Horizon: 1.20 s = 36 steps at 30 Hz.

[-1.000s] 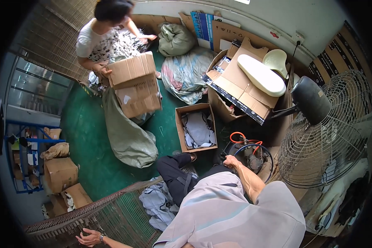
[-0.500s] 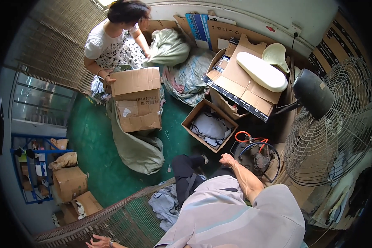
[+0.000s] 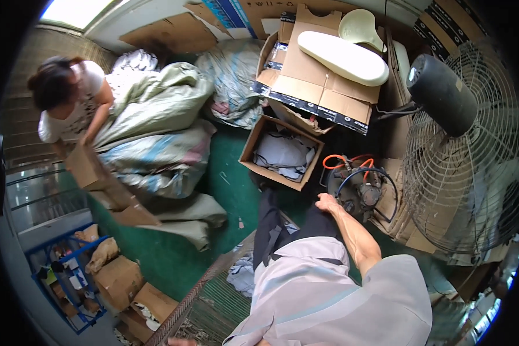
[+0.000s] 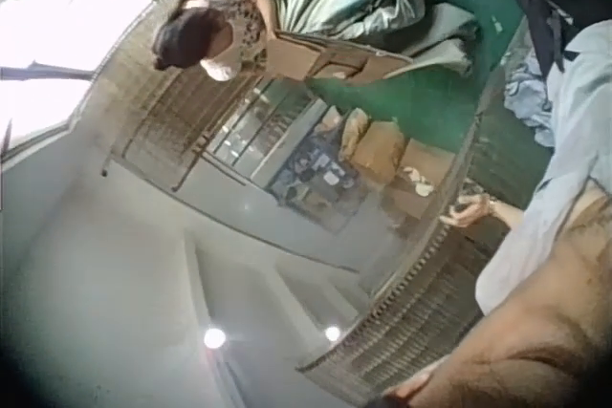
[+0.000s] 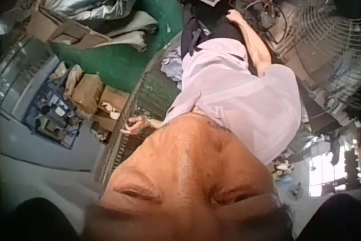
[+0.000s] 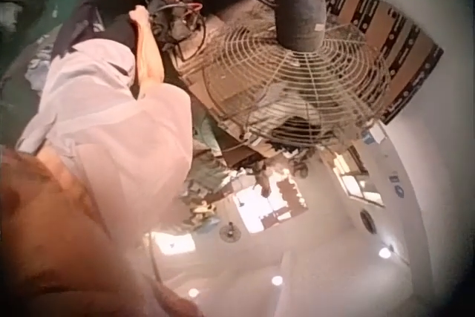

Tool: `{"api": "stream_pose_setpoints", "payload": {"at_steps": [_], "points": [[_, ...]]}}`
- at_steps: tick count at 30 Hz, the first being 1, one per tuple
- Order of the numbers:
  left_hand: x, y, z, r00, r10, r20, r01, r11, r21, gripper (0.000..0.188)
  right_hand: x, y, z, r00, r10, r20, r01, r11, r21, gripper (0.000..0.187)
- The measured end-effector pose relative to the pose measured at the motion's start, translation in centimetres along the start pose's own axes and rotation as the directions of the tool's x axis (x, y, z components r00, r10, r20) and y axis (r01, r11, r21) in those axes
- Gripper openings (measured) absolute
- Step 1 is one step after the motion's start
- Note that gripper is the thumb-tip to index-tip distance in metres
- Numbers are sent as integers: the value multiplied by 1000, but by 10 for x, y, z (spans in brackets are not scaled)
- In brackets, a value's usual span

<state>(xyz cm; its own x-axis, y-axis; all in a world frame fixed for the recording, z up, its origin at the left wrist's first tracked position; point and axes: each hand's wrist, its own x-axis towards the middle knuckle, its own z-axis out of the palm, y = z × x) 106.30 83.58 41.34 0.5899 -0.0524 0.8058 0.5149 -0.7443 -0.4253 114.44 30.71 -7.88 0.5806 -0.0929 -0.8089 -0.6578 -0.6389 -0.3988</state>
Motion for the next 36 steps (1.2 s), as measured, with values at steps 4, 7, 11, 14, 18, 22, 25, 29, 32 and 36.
{"api": "stream_pose_setpoints", "payload": {"at_steps": [4, 7, 11, 14, 18, 22, 25, 29, 32, 36], "points": [[-36, 231, 109, 605, 230, 763, 586, 520, -621, 47, 53, -73, -1, 996, 15, 90, -19, 999, 39, 56], [-132, 370, 221, 262, 676, 689, 803, 243, -544, 57, 135, -172, -13, 985, -171, 20, 167, 977, 130, 51], [-218, 488, 305, 127, 827, 547, 845, 199, -497, 54, 333, -224, -14, 456, -707, -541, 721, 650, -241, 39], [-286, 486, 337, -13, 733, 680, 945, 232, -231, 50, 486, -311, -44, 438, -706, -557, 612, 688, -390, 49], [-316, 489, 370, 119, 758, 642, 856, 249, -453, 46, 650, -330, -83, 573, -592, -567, 48, 715, -698, 70], [-327, 487, 383, 159, 703, 693, 884, 211, -417, 43, 695, -309, -81, 795, -344, -499, 47, 856, -515, 34], [-332, 490, 382, 179, 707, 684, 897, 169, -409, 39, 659, -342, -64, 730, -144, -668, 297, 947, 120, 36], [-329, 492, 361, 139, 741, 657, 907, 171, -385, 32, 553, -423, -116, 485, -37, -873, 732, 564, 383, 37], [-320, 456, 363, 82, 692, 717, 917, 229, -326, 30, 401, -523, -189, 833, -133, -537, 529, -90, 844, 26], [-290, 462, 340, 55, 749, 661, 921, 217, -323, 28, 298, -529, -331, 672, -68, -738, 723, -154, 673, 20]]}}
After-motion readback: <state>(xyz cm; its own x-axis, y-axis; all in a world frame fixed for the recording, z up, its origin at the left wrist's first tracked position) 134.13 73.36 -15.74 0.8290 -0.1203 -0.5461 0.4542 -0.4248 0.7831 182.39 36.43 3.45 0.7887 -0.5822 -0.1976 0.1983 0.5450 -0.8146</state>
